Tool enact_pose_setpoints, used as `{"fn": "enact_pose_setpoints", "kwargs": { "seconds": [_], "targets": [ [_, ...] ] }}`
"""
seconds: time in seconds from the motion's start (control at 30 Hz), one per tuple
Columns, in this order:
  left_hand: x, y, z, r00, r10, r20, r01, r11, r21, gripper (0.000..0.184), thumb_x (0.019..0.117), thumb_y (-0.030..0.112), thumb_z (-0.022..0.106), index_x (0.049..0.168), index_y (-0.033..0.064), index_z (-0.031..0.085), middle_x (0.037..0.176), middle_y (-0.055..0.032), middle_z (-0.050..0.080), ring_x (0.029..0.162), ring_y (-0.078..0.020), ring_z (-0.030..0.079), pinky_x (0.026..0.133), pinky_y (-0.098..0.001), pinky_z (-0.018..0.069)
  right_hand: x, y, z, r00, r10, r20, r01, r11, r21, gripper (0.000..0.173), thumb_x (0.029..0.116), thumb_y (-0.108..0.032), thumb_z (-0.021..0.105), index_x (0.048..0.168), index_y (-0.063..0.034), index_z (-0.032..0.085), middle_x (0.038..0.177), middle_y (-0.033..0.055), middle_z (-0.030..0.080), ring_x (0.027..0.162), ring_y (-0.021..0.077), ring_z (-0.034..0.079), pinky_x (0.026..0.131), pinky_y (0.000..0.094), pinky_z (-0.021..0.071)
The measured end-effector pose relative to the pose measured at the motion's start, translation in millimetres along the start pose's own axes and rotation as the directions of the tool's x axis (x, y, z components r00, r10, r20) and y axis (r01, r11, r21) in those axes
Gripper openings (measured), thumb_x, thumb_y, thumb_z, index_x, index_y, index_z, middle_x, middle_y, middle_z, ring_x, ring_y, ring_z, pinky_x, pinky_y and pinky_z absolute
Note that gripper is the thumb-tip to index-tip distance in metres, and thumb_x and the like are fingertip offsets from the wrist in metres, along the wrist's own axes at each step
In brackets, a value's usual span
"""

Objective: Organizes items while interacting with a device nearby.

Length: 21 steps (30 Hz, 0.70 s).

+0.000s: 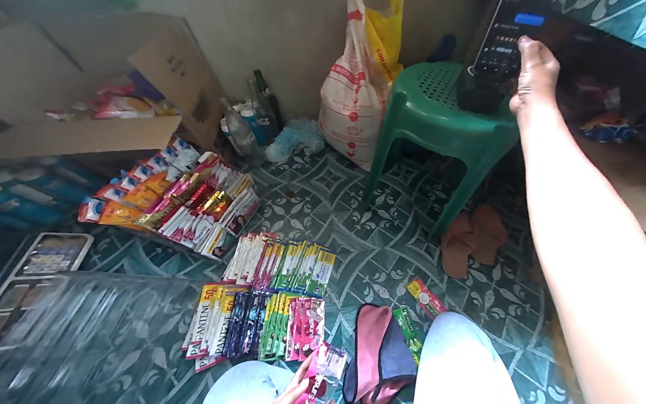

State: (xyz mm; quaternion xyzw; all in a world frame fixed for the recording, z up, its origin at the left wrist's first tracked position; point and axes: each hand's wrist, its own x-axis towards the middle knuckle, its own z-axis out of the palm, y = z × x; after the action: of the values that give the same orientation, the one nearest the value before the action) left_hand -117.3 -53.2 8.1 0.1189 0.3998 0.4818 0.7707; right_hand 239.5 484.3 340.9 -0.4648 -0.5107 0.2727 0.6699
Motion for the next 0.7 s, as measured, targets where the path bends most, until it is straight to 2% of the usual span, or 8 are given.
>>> {"fn": "enact_pose_setpoints", "kwargs": {
  "seconds": [0.17,0.23,0.33,0.53,0.63,0.7],
  "targets": [
    [-0.4,1.5,2.6,1.0,0.011,-0.011,-0.011,0.998,0.061,0.083,0.0917,0.039,0.069,0.157,0.0189,0.022,0.134,0.0006,0.064,0.114,-0.0132,0.067,0.094,-0.0368,0.0579,-3.8,-2.4,1.7,1.0,-0.023,0.012,0.023,0.999,-0.027,0.043,0.1016,-0.03,0.063,0.135,-0.003,0.059,0.131,0.0088,0.061,0.12,0.012,0.057,0.102,0.031,0.0467],
    [-0.2,0.2,1.9,1.0,0.015,-0.009,-0.015,1.0,0.025,0.084,0.0905,0.039,0.072,0.156,0.0188,0.023,0.133,-0.0011,0.064,0.114,-0.0157,0.067,0.095,-0.0396,0.0577,-6.0,-2.2,3.5,0.998,-0.05,0.044,0.051,0.999,-0.012,0.052,0.0993,-0.028,0.066,0.141,-0.0022,0.052,0.136,0.0103,0.058,0.123,0.012,0.057,0.104,0.0286,0.0472],
    [-0.2,-1.1,0.3,1.0,0.022,-0.006,-0.022,0.999,0.029,0.087,0.0901,0.04,0.072,0.157,0.017,0.022,0.135,-0.0021,0.063,0.116,-0.0155,0.066,0.096,-0.0388,0.0572,-7.5,-2.0,9.3,0.992,-0.095,0.079,0.095,0.995,0.002,0.071,0.0937,-0.023,0.073,0.15,0.0005,0.037,0.143,0.0144,0.052,0.129,0.0138,0.054,0.106,0.027,0.0466],
    [-1.7,-0.6,1.5,1.0,0.013,-0.025,-0.012,0.999,0.039,0.089,0.0888,0.04,0.073,0.157,0.0168,0.02,0.135,-0.0016,0.063,0.114,-0.0138,0.067,0.093,-0.0364,0.0582,-7.1,-2.2,16.0,0.992,-0.114,0.06,0.114,0.993,0.001,0.081,0.0897,-0.013,0.077,0.152,0.0038,0.029,0.145,0.0182,0.048,0.13,0.0156,0.053,0.108,0.0254,0.0455],
    [-0.7,-2.2,-0.5,1.0,0.007,-0.022,-0.007,1.0,0.0,0.089,0.0878,0.041,0.075,0.157,0.0178,0.023,0.132,-0.0026,0.065,0.113,-0.0154,0.067,0.093,-0.0379,0.0584,-4.5,-3.3,13.1,0.995,-0.098,0.036,0.099,0.995,-0.016,0.079,0.0918,-0.021,0.075,0.152,0.0025,0.03,0.144,0.0177,0.049,0.129,0.0165,0.053,0.106,0.0268,0.046],
    [-1.7,-2.4,-0.8,1.0,0.006,-0.02,-0.007,1.0,-0.017,0.091,0.0854,0.041,0.077,0.157,0.0183,0.025,0.132,-0.0019,0.066,0.113,-0.0147,0.068,0.092,-0.0365,0.0589,-12.8,-9.6,1.3,0.996,-0.086,-0.038,0.087,0.996,0.032,0.073,0.0982,-0.029,0.067,0.154,0.0019,0.031,0.145,0.0174,0.05,0.128,0.0192,0.054,0.103,0.0316,0.0479]
  ]
}}
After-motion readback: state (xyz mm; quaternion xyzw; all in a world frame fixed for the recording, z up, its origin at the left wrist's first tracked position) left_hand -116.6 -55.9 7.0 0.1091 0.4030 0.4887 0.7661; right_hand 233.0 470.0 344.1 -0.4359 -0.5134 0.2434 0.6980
